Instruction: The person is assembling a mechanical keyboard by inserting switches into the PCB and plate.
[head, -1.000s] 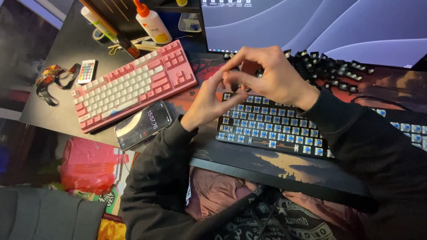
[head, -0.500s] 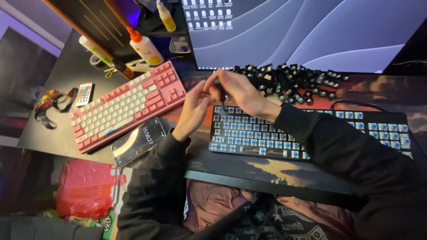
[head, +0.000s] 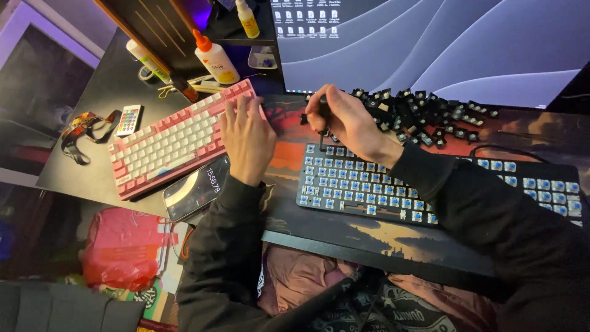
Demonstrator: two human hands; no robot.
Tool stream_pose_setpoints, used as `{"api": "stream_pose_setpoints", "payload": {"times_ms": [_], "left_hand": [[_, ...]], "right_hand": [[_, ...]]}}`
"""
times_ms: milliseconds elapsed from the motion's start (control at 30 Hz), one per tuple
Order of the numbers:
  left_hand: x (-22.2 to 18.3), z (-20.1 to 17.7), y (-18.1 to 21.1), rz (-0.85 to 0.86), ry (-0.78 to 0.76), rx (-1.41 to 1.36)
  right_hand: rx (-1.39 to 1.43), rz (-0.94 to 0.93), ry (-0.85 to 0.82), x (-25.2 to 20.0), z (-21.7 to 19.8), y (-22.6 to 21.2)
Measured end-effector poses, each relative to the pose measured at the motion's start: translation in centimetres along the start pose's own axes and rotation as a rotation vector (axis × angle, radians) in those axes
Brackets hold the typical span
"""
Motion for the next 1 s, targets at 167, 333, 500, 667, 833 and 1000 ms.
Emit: {"api": "stream_pose_setpoints", "payload": {"times_ms": [167,333,500,667,833,1000], "left_hand": [[-1.7,2.4,-1.6,-0.001,-0.020,0.038],[-2.3,2.5,-2.3,0.061,0.009,0.036],[-2.1,2.3,-2.0,0.047,-0.019,0.043],[-2.0,2.0,-1.8,0.047,-0.001,0.074],[-2.2,2.6,-2.4,0.015,0.006,0.071],[-1.8,1.8,-2.2,-0.029,-0.058,0.072]], "right_hand": [[-0.058,-0.028,-0.021,0.1,0.8,-1.4],[0.011,-0.038,-0.007,0.0,-0.1,0.2],[0.065,0.021,0.017,-0.4,1.2,-0.5],[0.012,-0.053,0.063,-0.8,0.8,-0.3],[0.059,-0.082,0.030,-0.8,0.4,-0.4],[0.017,0.010,0.032,-0.9,1.0,0.0]]}}
Point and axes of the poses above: each hand's wrist, its own x-axis towards the middle knuckle, its own z-axis out of the palm, y = z × x, the point moved 7 cm from there along x, towards the middle knuckle
